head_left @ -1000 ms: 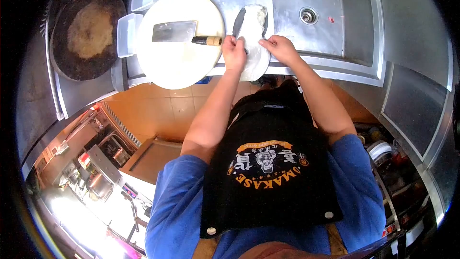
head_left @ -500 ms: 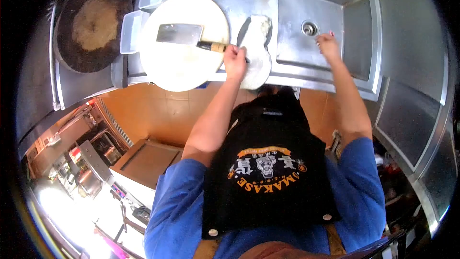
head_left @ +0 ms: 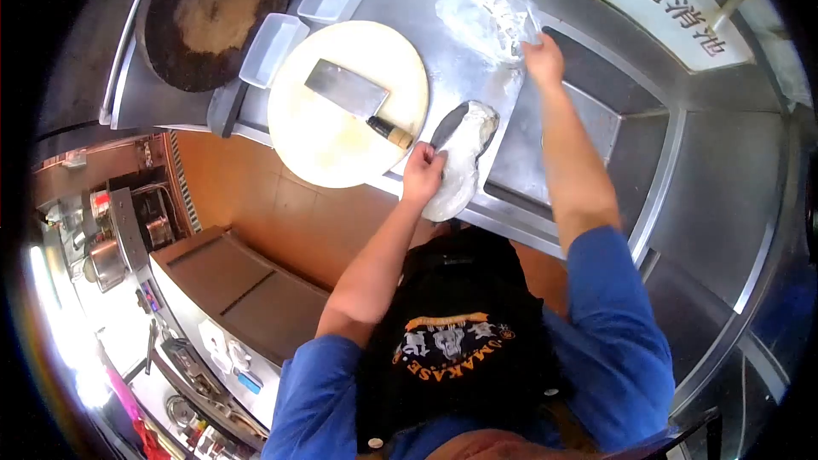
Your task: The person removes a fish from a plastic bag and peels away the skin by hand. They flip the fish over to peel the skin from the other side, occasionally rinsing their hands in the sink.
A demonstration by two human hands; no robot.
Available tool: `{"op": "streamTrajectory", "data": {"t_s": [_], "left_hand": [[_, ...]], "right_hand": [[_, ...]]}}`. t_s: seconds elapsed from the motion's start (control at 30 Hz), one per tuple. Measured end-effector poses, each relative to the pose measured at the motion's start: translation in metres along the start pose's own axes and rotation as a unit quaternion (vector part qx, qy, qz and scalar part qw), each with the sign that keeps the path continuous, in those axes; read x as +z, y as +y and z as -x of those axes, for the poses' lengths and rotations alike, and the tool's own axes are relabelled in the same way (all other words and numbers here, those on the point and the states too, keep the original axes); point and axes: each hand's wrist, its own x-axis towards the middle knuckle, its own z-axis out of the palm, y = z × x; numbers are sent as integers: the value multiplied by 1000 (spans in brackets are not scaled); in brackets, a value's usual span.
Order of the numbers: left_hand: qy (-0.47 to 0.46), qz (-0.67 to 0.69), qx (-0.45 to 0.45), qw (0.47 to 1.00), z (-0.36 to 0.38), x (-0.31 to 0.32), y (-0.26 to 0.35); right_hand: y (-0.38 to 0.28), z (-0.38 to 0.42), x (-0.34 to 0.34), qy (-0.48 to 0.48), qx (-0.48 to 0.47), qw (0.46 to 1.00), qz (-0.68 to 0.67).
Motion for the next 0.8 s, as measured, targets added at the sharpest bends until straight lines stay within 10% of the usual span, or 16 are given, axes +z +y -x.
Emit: {"op": "streamTrajectory", "data": {"t_s": [0.1, 0.27, 0.4, 0.57, 0.8], "left_hand": [[-7, 7, -3, 1000, -1, -1, 13], [-25, -59, -25, 998, -3, 3, 9], [-60, -133, -29, 989, 3, 4, 34], [-104, -387, 58, 914, 6, 12, 34], [-106, -349, 95, 926, -8, 21, 21]], "right_hand": [[-13, 37, 8, 95, 73, 982, -149], [14, 151, -23, -192, 230, 904, -304], [20, 234, -40, -367, 182, 890, -201], [-11, 275, -43, -296, 134, 935, -144], [-19, 265, -48, -264, -99, 959, 36]]}}
